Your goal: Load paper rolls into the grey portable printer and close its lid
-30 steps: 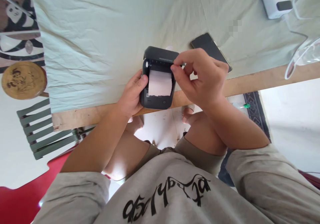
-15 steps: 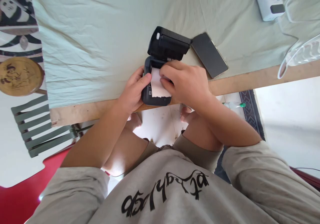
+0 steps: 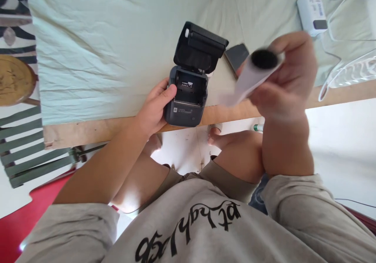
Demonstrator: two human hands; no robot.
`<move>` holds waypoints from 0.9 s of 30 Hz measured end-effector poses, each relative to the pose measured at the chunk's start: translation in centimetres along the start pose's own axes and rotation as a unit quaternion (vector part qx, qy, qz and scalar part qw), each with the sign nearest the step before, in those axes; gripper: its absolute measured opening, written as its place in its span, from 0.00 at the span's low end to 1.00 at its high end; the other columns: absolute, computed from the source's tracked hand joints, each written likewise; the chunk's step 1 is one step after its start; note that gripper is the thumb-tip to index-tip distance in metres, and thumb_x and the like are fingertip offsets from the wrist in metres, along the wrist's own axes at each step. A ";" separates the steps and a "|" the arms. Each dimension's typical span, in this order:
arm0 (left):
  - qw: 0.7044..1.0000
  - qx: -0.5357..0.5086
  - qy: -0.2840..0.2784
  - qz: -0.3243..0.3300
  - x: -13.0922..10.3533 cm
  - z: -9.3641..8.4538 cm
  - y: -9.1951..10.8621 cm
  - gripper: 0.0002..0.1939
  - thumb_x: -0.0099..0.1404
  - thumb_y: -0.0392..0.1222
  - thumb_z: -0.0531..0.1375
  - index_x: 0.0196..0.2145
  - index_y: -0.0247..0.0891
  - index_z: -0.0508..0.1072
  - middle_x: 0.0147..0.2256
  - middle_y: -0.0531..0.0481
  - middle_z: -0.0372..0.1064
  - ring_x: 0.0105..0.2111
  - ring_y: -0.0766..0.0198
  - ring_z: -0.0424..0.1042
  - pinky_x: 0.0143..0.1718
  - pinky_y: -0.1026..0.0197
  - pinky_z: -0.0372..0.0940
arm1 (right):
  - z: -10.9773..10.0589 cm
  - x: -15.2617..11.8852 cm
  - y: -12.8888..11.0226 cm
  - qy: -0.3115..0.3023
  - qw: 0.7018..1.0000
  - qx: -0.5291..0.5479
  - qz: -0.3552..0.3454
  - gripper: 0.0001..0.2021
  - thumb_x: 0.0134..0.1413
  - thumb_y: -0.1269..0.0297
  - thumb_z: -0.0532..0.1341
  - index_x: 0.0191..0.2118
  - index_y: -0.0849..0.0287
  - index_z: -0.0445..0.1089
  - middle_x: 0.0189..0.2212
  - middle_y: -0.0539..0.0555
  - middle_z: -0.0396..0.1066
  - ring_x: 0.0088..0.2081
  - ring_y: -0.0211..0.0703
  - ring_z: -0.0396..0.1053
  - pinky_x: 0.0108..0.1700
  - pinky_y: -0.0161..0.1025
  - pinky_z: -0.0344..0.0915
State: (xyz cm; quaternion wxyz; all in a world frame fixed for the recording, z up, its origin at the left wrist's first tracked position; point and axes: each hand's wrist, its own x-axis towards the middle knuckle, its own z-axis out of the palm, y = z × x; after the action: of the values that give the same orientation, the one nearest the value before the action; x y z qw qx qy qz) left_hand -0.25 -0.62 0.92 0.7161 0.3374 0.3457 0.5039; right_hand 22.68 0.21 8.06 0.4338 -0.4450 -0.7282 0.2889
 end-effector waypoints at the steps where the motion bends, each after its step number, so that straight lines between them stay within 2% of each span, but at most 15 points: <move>1: 1.000 -0.012 0.007 0.003 0.0 0.0 0.0 0.12 0.63 0.48 0.61 0.37 0.37 0.74 0.30 0.51 0.73 0.28 0.68 0.73 0.28 0.67 0.68 | -0.2 0.6 1.1 0.060 0.993 0.090 0.046 0.13 0.49 0.57 0.58 0.41 0.47 0.56 0.30 0.47 0.64 0.19 0.34 0.52 0.18 0.36 0.50; 2: 1.000 -0.021 0.016 0.006 0.0 0.0 0.0 0.11 0.64 0.48 0.60 0.36 0.37 0.75 0.30 0.51 0.73 0.28 0.68 0.73 0.28 0.67 0.69 | -0.3 1.2 2.3 0.100 0.977 0.164 0.097 0.13 0.47 0.62 0.57 0.40 0.48 0.57 0.28 0.47 0.60 0.19 0.34 0.50 0.18 0.34 0.46; 4: 0.999 -0.031 0.036 0.010 0.0 0.0 0.1 0.13 0.66 0.49 0.57 0.35 0.37 0.75 0.32 0.50 0.74 0.31 0.65 0.75 0.30 0.65 0.70 | -0.1 2.1 4.9 0.135 0.940 0.250 0.188 0.11 0.45 0.62 0.53 0.39 0.50 0.58 0.29 0.49 0.59 0.21 0.35 0.53 0.19 0.34 0.43; 5: 0.998 -0.036 0.046 0.010 -0.1 0.0 0.1 0.14 0.66 0.50 0.56 0.36 0.37 0.75 0.34 0.49 0.75 0.33 0.63 0.75 0.32 0.64 0.71 | 0.2 2.3 6.1 0.136 0.930 0.263 0.219 0.11 0.46 0.61 0.51 0.39 0.52 0.57 0.30 0.50 0.60 0.22 0.35 0.55 0.19 0.34 0.45; 7: 0.997 -0.047 0.064 0.005 -0.1 0.0 0.1 0.16 0.67 0.50 0.54 0.37 0.36 0.76 0.36 0.48 0.76 0.36 0.61 0.76 0.36 0.61 0.73 | 1.0 2.2 7.7 0.139 0.942 0.186 0.243 0.08 0.50 0.60 0.51 0.37 0.53 0.58 0.30 0.50 0.60 0.23 0.34 0.55 0.21 0.34 0.50; 8: 0.996 -0.053 0.070 0.003 0.0 0.0 0.2 0.17 0.67 0.50 0.53 0.37 0.36 0.76 0.37 0.48 0.76 0.37 0.60 0.76 0.37 0.60 0.73 | 1.4 2.0 8.2 0.128 0.953 0.146 0.233 0.08 0.50 0.60 0.54 0.36 0.54 0.59 0.29 0.50 0.60 0.24 0.35 0.56 0.23 0.35 0.54; 10: 0.995 -0.057 0.075 0.003 0.1 0.0 0.2 0.18 0.67 0.51 0.53 0.36 0.36 0.76 0.38 0.48 0.76 0.40 0.59 0.76 0.41 0.59 0.73 | 2.2 1.5 8.3 0.071 0.985 0.011 0.158 0.07 0.49 0.62 0.60 0.34 0.55 0.62 0.29 0.50 0.61 0.32 0.39 0.61 0.33 0.39 0.64; 12: 0.996 -0.056 0.075 0.001 0.2 0.1 0.2 0.19 0.67 0.53 0.53 0.37 0.37 0.76 0.39 0.48 0.77 0.43 0.58 0.76 0.44 0.58 0.72 | 2.6 1.2 7.7 0.012 0.991 -0.113 0.074 0.06 0.49 0.65 0.62 0.34 0.55 0.64 0.32 0.51 0.62 0.41 0.43 0.62 0.44 0.44 0.65; 13: 0.996 -0.057 0.074 -0.001 0.2 0.2 0.3 0.20 0.67 0.54 0.52 0.38 0.37 0.76 0.40 0.48 0.76 0.45 0.57 0.75 0.45 0.57 0.72 | 2.7 1.2 7.4 -0.005 0.987 -0.155 0.049 0.07 0.49 0.65 0.61 0.35 0.54 0.64 0.35 0.52 0.63 0.43 0.44 0.62 0.45 0.44 0.65; 16: 0.995 -0.065 0.073 0.000 0.2 0.4 0.3 0.21 0.67 0.55 0.51 0.39 0.36 0.76 0.41 0.47 0.76 0.47 0.55 0.74 0.47 0.55 0.71 | 2.7 1.7 7.0 -0.015 0.979 -0.197 0.054 0.12 0.50 0.65 0.61 0.41 0.53 0.62 0.41 0.54 0.64 0.43 0.46 0.64 0.45 0.45 0.66; 19: 0.995 -0.066 0.076 0.004 0.2 0.3 0.3 0.20 0.67 0.53 0.51 0.39 0.36 0.76 0.42 0.46 0.76 0.47 0.56 0.74 0.47 0.55 0.71 | 3.1 2.1 7.4 -0.050 0.958 -0.260 0.108 0.15 0.49 0.66 0.61 0.43 0.53 0.59 0.38 0.55 0.67 0.40 0.51 0.67 0.46 0.51 0.65; 21: 0.995 -0.063 0.080 -0.002 0.2 0.1 0.2 0.19 0.66 0.53 0.52 0.38 0.37 0.75 0.44 0.46 0.76 0.46 0.55 0.74 0.47 0.54 0.71 | 3.4 2.2 7.6 -0.076 0.944 -0.290 0.137 0.19 0.50 0.68 0.60 0.49 0.54 0.57 0.38 0.57 0.68 0.39 0.54 0.68 0.45 0.53 0.65; 24: 0.995 -0.058 0.083 0.000 0.2 -0.1 0.1 0.18 0.65 0.54 0.54 0.37 0.37 0.75 0.43 0.46 0.76 0.42 0.57 0.75 0.45 0.54 0.71 | 3.4 2.0 7.1 -0.083 0.944 -0.305 0.094 0.30 0.49 0.71 0.57 0.59 0.55 0.49 0.49 0.60 0.66 0.49 0.57 0.66 0.49 0.54 0.64; 27: 0.996 -0.063 0.067 0.007 0.1 -0.1 0.0 0.17 0.66 0.53 0.53 0.37 0.37 0.74 0.43 0.45 0.76 0.42 0.55 0.75 0.45 0.52 0.72 | 2.9 1.6 5.3 -0.036 0.940 -0.339 0.013 0.30 0.49 0.70 0.58 0.59 0.54 0.51 0.58 0.60 0.59 0.58 0.57 0.58 0.56 0.54 0.60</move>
State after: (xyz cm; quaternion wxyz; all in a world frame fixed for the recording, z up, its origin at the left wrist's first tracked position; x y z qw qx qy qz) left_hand -0.33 -0.53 0.88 0.7072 0.2596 0.3583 0.5515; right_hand 21.87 3.83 3.10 0.2276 -0.5642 -0.7923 0.0465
